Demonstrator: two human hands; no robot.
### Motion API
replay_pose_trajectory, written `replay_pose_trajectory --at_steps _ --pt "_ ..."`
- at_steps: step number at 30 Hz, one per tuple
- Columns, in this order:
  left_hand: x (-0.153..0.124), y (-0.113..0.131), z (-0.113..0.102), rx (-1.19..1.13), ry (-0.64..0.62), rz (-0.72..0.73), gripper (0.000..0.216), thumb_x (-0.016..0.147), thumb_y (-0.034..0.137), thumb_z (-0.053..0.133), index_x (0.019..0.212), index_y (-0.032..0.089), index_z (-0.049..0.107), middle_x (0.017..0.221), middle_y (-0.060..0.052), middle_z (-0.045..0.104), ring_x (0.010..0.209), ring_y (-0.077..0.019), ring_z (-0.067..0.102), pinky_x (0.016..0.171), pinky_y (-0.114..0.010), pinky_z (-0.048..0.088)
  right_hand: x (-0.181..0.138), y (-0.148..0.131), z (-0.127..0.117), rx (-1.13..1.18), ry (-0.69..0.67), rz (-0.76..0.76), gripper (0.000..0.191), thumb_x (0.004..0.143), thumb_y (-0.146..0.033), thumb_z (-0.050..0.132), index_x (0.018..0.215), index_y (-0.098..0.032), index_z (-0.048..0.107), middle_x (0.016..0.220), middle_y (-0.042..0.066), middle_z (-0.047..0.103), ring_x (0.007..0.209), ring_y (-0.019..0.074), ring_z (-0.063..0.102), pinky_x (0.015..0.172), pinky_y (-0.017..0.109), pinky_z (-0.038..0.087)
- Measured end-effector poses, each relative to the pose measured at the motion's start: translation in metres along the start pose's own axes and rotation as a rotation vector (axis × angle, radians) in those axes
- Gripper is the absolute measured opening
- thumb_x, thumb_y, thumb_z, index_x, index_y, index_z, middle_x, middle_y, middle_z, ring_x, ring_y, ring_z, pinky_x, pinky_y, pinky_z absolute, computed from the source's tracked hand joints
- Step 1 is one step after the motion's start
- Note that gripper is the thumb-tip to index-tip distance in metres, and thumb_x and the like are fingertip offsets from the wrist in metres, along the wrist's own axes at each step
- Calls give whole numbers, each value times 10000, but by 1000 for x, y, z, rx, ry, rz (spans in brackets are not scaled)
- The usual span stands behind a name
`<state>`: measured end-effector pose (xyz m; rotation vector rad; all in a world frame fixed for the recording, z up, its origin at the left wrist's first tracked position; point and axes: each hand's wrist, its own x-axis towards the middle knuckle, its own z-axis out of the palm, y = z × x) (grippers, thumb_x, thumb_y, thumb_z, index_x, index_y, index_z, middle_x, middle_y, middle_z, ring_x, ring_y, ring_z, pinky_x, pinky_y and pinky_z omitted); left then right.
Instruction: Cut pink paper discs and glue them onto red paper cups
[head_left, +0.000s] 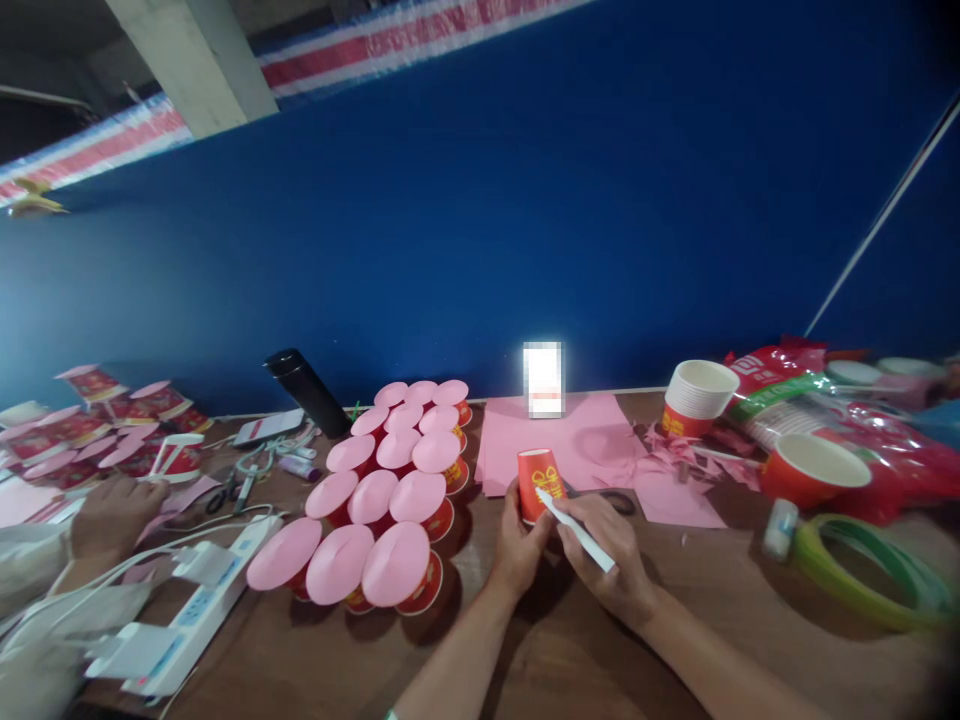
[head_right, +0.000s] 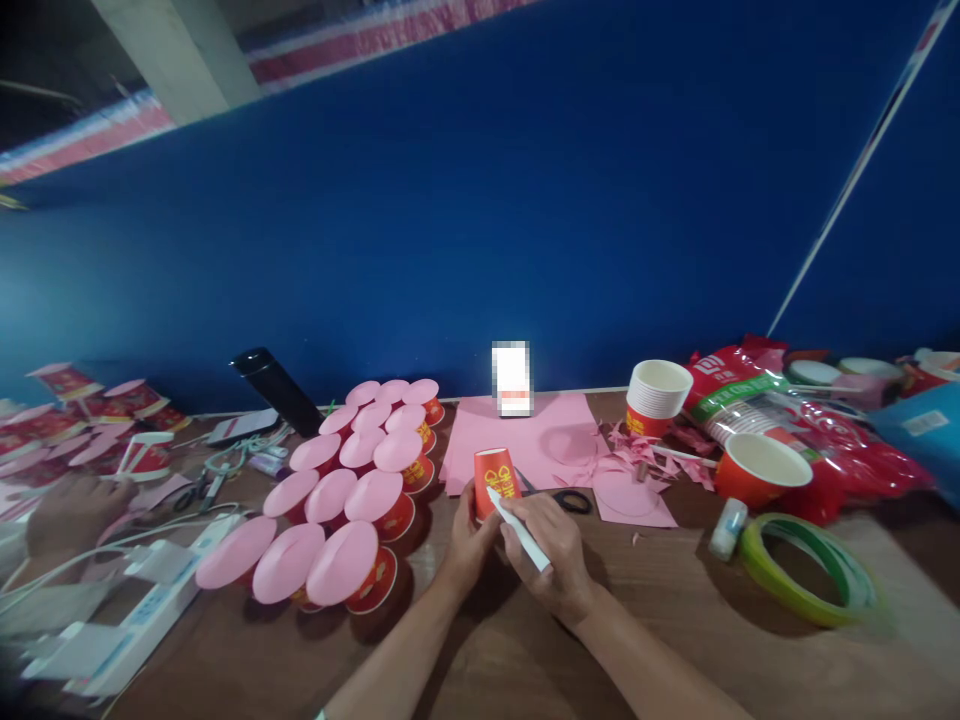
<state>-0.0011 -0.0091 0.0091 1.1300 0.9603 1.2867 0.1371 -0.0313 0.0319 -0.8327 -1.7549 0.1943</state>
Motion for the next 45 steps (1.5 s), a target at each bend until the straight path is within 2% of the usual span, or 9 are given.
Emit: replay_pose_trajectory --at_steps 7,16,37,45 --pt "0 -4 -2 -15 -10 -17 632 753 374 682 1280 176 396 1178 -119 607 1038 -246 601 912 -374 470 1 1 0 -2 12 1 316 808 -75 553 1098 -197 582 904 73 665 802 204 619 719 357 500" --pt "-1 3 0 -4 -13 -35 613 763 377 676 1271 177 396 1169 -121 609 1036 -248 601 880 -359 483 1 1 -1 -4 18 2 310 810 -80 555 1094 -201 590 898 75 664 797 203 619 717 354 501" --pt "-1 -1 0 10 18 -18 600 754 393 681 1262 176 446 1151 -113 624 1022 -241 608 889 -353 481 2 3 -3 -26 21 -2 283 808 -92 559 1067 -201 588 892 81 672 796 204 627 718 361 508" --pt "-2 1 0 9 29 -54 638 765 393 670 1297 179 391 1158 -118 620 1013 -235 615 885 -354 485 1 5 -2 -33 36 5 272 813 -108 555 1064 -204 591 893 78 681 797 203 642 715 350 519"
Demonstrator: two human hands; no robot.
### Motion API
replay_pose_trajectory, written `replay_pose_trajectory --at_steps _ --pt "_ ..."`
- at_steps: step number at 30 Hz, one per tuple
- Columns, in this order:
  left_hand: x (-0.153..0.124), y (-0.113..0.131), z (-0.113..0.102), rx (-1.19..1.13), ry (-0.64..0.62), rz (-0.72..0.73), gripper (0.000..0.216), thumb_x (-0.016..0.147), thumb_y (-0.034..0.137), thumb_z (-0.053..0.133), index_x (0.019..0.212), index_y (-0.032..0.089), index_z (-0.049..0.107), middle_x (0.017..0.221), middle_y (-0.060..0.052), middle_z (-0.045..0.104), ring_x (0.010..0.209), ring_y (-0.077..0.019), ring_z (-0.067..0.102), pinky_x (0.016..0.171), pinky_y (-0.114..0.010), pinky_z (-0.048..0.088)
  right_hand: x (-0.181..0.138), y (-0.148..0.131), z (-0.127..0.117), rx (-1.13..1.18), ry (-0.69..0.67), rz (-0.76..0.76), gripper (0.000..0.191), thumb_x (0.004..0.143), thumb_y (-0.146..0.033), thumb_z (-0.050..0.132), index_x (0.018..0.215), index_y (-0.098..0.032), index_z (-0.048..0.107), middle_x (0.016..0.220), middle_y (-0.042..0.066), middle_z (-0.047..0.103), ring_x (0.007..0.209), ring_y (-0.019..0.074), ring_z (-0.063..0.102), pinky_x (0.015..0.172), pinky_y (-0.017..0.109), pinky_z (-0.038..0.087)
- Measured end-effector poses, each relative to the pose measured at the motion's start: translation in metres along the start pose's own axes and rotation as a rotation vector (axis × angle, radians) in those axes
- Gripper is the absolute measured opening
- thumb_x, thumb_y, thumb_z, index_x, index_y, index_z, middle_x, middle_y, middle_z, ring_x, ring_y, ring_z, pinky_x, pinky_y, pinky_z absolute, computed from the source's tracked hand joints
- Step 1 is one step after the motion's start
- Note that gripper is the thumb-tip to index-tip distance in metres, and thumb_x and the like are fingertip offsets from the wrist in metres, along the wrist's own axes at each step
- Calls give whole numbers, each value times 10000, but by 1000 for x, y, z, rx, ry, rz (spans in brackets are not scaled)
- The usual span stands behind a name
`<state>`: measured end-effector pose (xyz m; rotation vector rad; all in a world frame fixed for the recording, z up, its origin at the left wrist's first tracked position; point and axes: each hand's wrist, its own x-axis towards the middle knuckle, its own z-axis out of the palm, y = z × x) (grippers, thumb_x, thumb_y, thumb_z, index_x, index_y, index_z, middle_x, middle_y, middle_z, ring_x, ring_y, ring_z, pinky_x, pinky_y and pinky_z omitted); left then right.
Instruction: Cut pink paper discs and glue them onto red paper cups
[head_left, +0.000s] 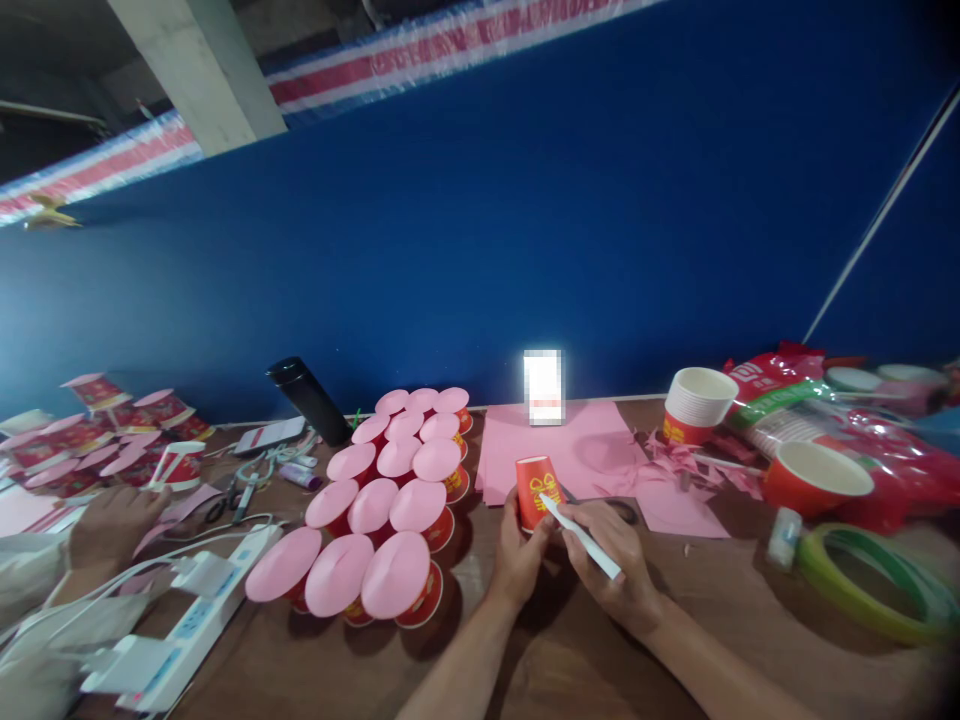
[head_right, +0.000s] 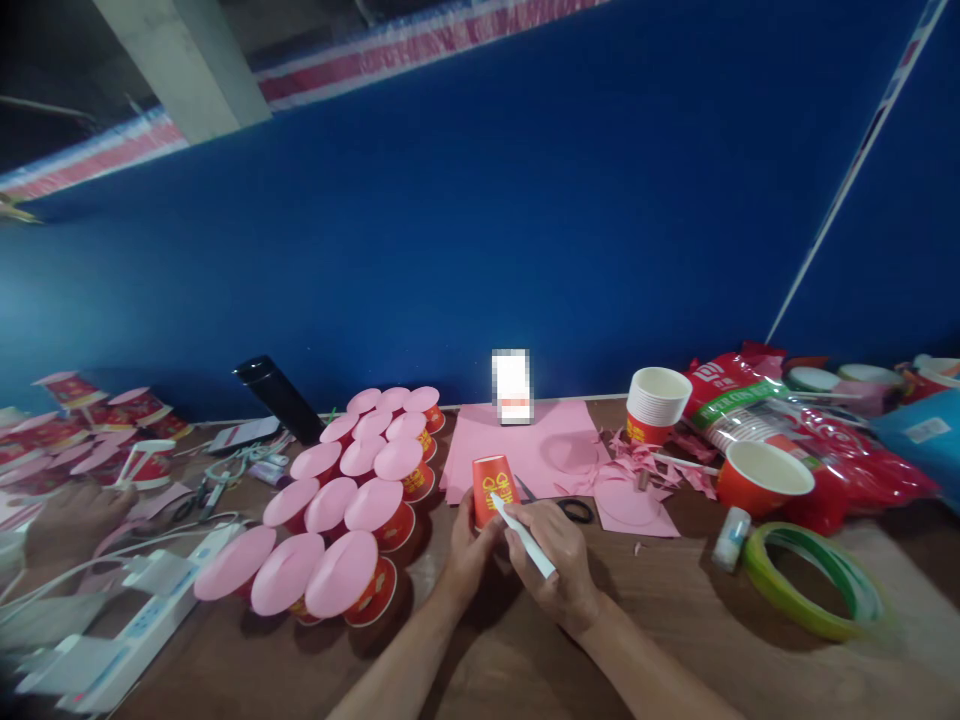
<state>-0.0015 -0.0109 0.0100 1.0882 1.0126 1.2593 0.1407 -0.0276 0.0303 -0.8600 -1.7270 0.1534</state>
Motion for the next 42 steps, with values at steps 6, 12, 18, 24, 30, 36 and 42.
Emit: replay_pose_trajectory --at_steps 6,12,18,24,30,36,42 --pt "1 2 1 -15 -2 12 612 754 403 680 1265 175 432 1147 -116 623 1014 -238 612 887 -353 484 1 -1 -1 -11 -2 10 255 828 -134 537 1064 -208 603 884 81 686 785 210 647 708 360 527" --pt "2 2 1 -25 6 7 623 719 420 706 1240 172 470 1154 -122 622 1019 -249 609 897 -369 478 -1 0 -1 7 -18 21 269 823 -119 543 1076 -200 590 915 83 679 816 210 641 727 362 520" --pt "1 4 2 -23 21 17 607 743 398 691 1256 171 459 1164 -126 623 1033 -246 608 915 -375 469 0 0 -1 -1 -6 15 259 825 -105 543 1062 -200 590 889 76 678 809 207 634 723 361 516" --pt "-1 7 3 -32 10 -4 596 744 406 688 1248 178 465 1163 -113 629 1024 -237 618 889 -342 486 3 -3 -3 -21 -4 14 234 834 -126 532 1044 -202 603 871 74 683 778 204 642 693 350 523" --pt "1 4 2 -32 21 -1 611 727 404 702 1243 180 463 1122 -106 647 985 -234 630 851 -335 500 4 -3 -3 -13 12 12 231 837 -134 528 1044 -206 604 863 75 688 774 208 647 693 354 527" --pt "2 4 4 -32 15 12 574 739 402 691 1221 178 474 1112 -103 647 995 -238 626 871 -354 494 0 1 -3 -2 -3 38 247 834 -139 528 1059 -197 612 914 92 684 813 220 645 709 366 529" --pt "1 5 3 -27 3 32 543 762 380 672 1225 177 474 1127 -100 639 1000 -223 620 876 -335 486 -1 3 -3 -17 2 24 241 840 -154 525 1059 -200 612 908 95 687 801 221 648 698 368 530"
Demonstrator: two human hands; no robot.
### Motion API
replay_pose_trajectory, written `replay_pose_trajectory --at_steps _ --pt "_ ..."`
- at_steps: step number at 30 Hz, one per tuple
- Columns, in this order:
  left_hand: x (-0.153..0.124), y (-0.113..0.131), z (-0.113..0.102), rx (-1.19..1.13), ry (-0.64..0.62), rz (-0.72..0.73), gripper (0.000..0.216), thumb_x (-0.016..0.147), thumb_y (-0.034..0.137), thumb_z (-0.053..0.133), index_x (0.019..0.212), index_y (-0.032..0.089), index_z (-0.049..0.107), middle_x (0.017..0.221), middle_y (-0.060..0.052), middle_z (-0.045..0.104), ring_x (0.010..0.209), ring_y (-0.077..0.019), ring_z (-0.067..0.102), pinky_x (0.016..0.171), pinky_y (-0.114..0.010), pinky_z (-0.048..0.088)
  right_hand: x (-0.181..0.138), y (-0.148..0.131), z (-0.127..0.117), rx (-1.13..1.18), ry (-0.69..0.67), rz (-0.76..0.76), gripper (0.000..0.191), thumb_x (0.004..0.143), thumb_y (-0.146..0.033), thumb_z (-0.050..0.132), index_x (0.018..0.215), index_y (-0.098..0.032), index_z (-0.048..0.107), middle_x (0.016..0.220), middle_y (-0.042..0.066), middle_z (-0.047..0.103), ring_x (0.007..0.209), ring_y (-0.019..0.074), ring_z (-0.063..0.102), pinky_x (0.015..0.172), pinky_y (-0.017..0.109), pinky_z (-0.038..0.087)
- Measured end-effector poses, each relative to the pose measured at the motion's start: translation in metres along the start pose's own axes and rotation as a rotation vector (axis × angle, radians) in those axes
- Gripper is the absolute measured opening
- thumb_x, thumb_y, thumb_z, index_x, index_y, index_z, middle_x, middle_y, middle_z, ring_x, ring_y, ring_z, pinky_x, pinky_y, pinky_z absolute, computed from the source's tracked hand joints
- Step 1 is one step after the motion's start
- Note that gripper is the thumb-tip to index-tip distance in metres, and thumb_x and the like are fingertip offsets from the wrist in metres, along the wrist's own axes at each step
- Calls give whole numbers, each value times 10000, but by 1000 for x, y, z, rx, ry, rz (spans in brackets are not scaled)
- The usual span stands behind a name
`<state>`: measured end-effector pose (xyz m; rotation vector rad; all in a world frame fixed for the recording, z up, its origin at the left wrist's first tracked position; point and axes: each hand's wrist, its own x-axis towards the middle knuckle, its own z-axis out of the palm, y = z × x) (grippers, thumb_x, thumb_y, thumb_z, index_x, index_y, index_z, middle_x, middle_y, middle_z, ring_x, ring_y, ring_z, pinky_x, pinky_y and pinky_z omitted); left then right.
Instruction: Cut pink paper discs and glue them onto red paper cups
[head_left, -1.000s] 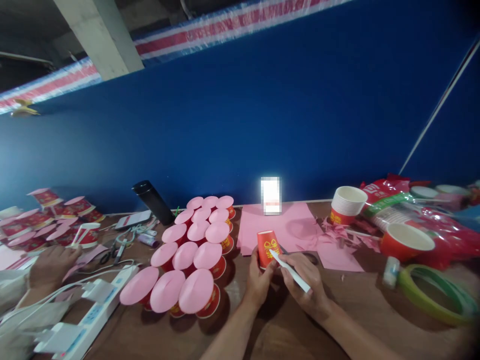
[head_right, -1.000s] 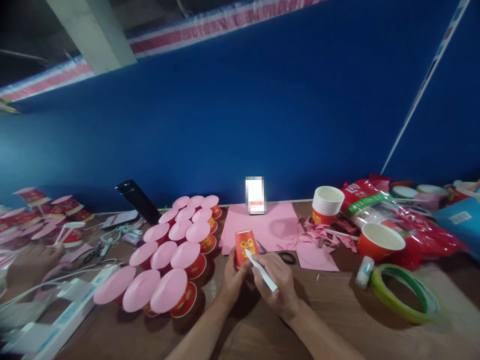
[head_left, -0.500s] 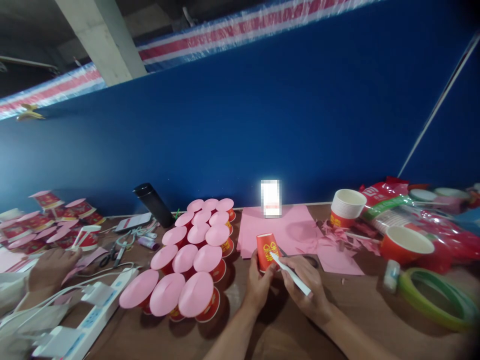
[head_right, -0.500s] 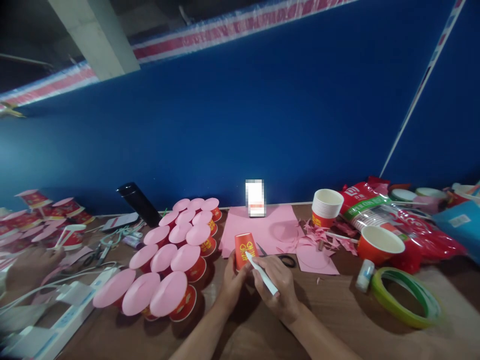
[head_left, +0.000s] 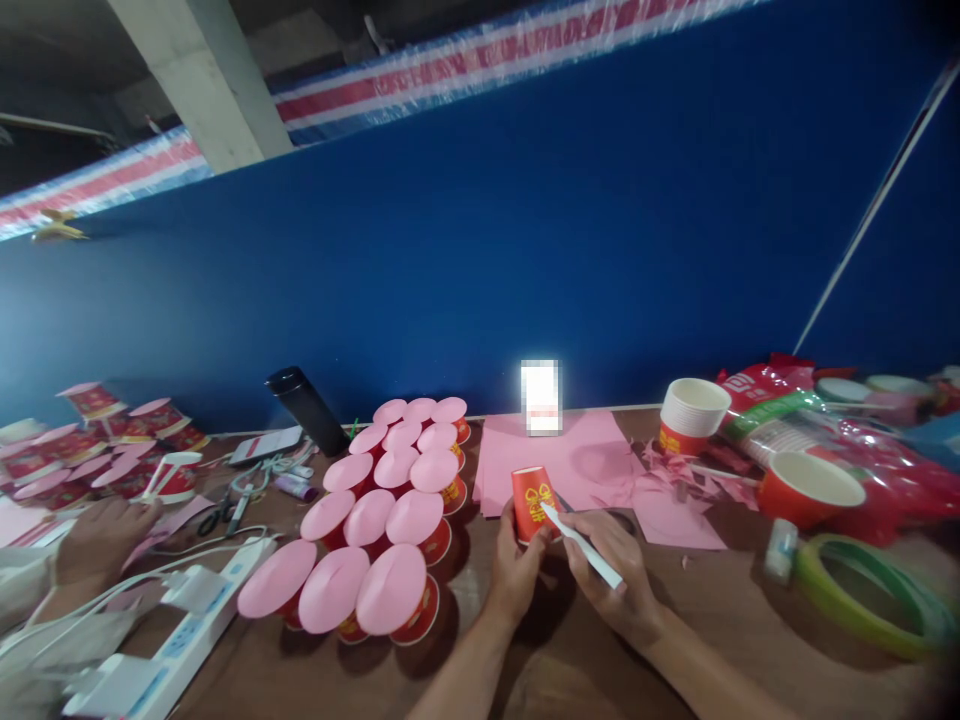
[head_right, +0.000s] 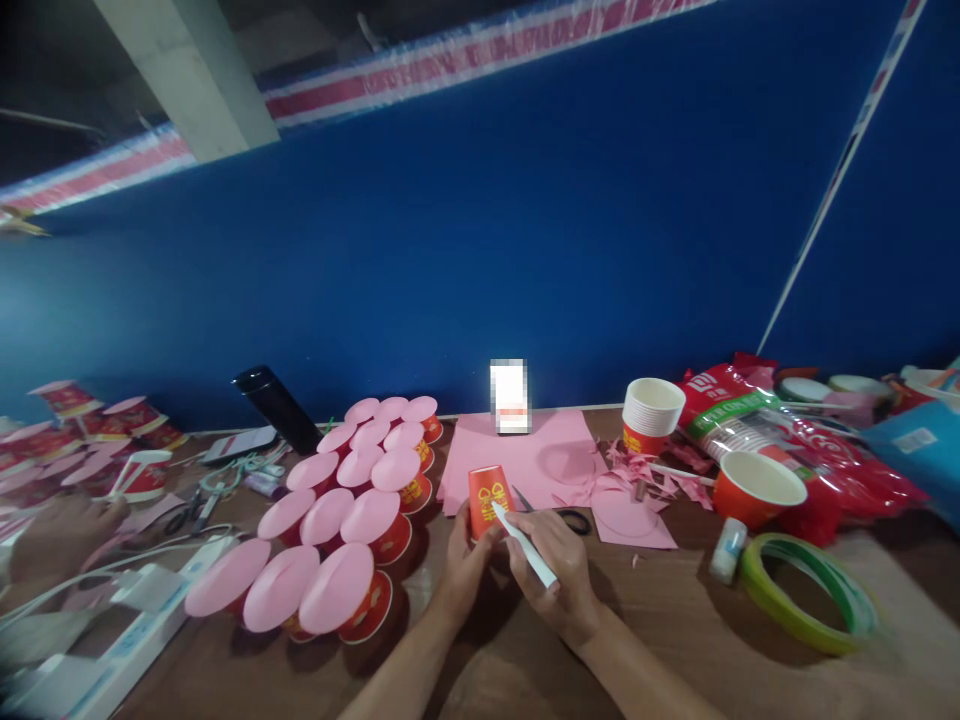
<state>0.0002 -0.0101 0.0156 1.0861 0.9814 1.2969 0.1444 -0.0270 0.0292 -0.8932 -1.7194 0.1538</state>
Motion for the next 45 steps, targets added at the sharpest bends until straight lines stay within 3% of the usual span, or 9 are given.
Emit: replay_pose_trajectory --at_steps 8,20,32,45 --pt "1 0 1 8 43 -24 573 717 403 705 1205 180 501 1117 -101 645 1001 -237 623 859 -333 494 2 -2 -2 -7 10 2 233 844 -158 521 1053 -200 616 896 94 690 796 219 650 688 362 533" --pt "0 0 0 -6 8 -8 556 750 386 682 1222 179 474 1133 -105 636 1018 -237 614 883 -350 485 0 -1 -1 10 -4 12 255 834 -120 534 1069 -202 590 907 88 675 813 219 638 710 372 528" --pt "-1 -2 -1 9 -13 6 547 779 385 654 1243 178 452 1165 -113 623 1046 -245 601 902 -352 471 6 -5 -2 5 75 4 206 831 -89 524 994 -192 594 845 65 665 766 192 634 698 334 509" --pt "-2 2 0 -22 -9 -20 567 761 397 668 1242 177 463 1146 -114 635 1030 -250 613 897 -360 479 1 -1 0 4 30 5 212 838 -100 518 1014 -192 590 848 65 661 770 197 629 710 344 499"
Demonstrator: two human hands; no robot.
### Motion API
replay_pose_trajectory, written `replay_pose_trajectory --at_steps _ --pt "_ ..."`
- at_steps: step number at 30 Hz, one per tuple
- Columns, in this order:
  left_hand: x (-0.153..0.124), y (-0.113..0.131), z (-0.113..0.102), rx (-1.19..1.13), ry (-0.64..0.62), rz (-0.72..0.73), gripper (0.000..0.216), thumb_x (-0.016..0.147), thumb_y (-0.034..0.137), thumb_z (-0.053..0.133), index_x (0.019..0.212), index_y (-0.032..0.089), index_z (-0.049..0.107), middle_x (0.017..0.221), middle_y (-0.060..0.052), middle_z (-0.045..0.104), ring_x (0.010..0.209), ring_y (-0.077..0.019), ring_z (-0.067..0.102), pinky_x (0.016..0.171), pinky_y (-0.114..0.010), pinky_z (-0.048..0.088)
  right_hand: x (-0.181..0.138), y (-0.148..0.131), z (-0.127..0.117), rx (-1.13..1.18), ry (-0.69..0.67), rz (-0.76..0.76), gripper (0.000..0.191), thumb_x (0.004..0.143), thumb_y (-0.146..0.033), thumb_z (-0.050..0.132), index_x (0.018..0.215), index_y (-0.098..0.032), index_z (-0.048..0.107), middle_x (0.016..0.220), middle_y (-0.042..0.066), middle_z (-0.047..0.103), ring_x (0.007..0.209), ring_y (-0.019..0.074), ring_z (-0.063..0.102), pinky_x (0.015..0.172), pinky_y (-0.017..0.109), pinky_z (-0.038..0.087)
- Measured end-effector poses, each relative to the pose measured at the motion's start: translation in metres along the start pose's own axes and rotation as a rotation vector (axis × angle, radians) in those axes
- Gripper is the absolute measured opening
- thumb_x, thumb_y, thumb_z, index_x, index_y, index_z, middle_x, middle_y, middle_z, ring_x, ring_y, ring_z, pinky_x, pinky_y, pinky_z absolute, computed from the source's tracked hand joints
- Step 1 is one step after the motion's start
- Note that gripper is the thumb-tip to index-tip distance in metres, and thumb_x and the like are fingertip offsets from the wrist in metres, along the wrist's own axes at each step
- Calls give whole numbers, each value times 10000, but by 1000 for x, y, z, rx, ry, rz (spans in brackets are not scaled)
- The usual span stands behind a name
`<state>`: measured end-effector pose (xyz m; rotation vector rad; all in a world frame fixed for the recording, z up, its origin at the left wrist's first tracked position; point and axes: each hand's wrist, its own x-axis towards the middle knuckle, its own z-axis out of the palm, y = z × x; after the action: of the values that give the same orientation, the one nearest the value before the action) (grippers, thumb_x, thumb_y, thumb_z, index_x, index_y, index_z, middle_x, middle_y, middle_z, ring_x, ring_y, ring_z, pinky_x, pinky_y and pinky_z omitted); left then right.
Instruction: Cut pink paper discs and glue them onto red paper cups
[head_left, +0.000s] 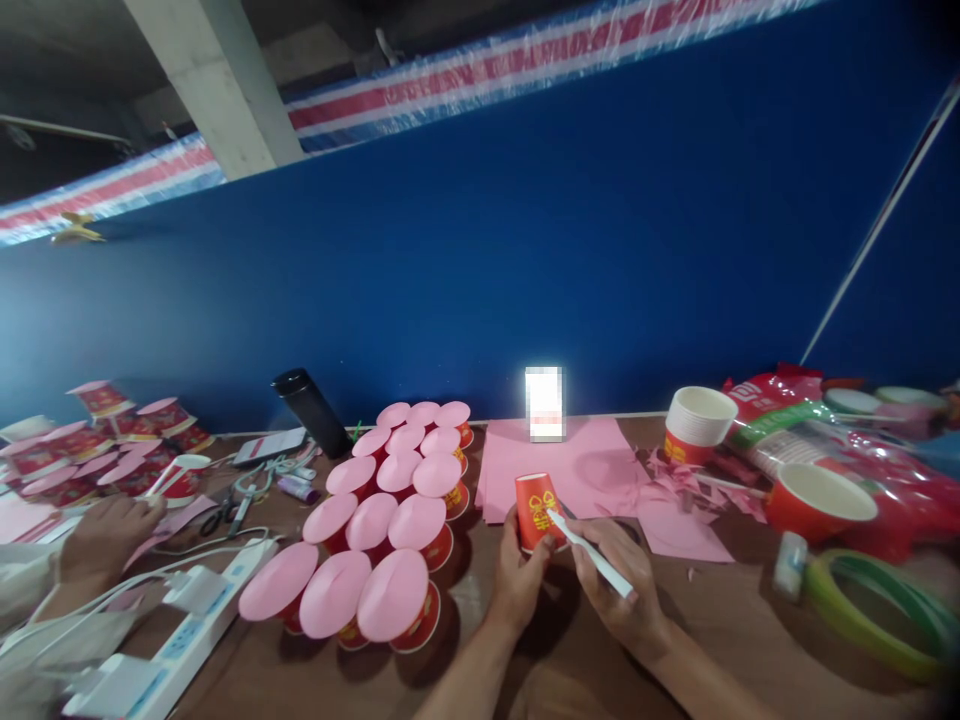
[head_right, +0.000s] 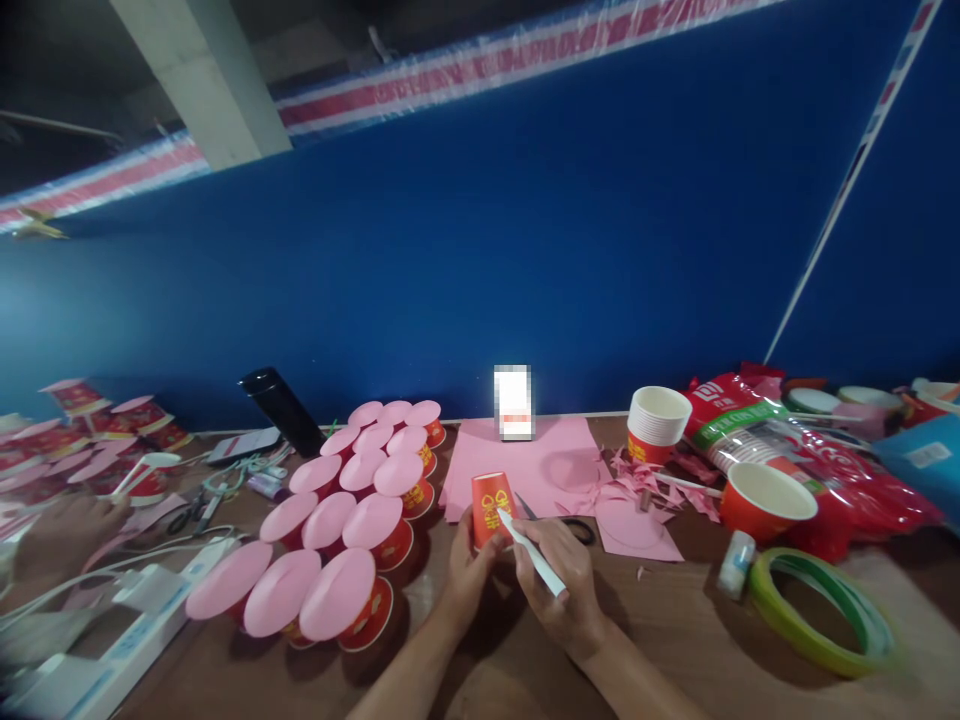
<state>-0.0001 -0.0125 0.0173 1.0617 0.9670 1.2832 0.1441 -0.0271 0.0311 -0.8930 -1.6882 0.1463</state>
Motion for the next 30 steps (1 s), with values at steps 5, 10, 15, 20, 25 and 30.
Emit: replay_pose_trajectory --at_steps 5,10,15,20,25,30 --pt "1 -2 0 16 15 5 558 763 382 666 1238 176 459 1150 -109 633 1039 -242 610 902 -350 480 0 0 1 -12 2 10 222 835 -98 526 1027 -191 589 865 71 664 784 199 630 716 344 502" --pt "1 -2 0 13 17 -12 571 762 364 669 1255 176 450 1167 -113 626 1036 -241 610 901 -355 477 0 0 0 -11 6 -1 222 833 -94 532 1023 -194 586 863 69 664 783 198 628 711 342 502" --pt "1 -4 -1 -12 16 -13 576 759 371 673 1252 175 450 1145 -109 636 1019 -235 617 885 -343 485 1 -1 0 6 -7 10 228 835 -92 531 1032 -192 587 865 68 664 792 198 627 717 345 502" --pt "1 -7 -2 -26 3 -5 588 763 367 674 1265 177 433 1157 -113 630 1021 -238 615 883 -350 487 0 -1 1 -8 -3 2 228 830 -97 536 1030 -191 592 876 68 669 797 199 631 719 343 502" --pt "1 -5 -1 -26 13 -19 614 760 381 676 1281 178 423 1156 -118 631 1026 -244 615 888 -359 484 0 -1 1 3 0 4 219 832 -100 528 1018 -191 598 859 67 672 787 200 637 717 344 505" --pt "1 -5 0 -33 19 -32 627 740 397 691 1269 178 433 1148 -112 635 1020 -243 619 881 -348 488 0 -2 1 -13 -3 9 206 839 -125 524 1017 -192 604 861 75 678 786 206 645 709 348 520"
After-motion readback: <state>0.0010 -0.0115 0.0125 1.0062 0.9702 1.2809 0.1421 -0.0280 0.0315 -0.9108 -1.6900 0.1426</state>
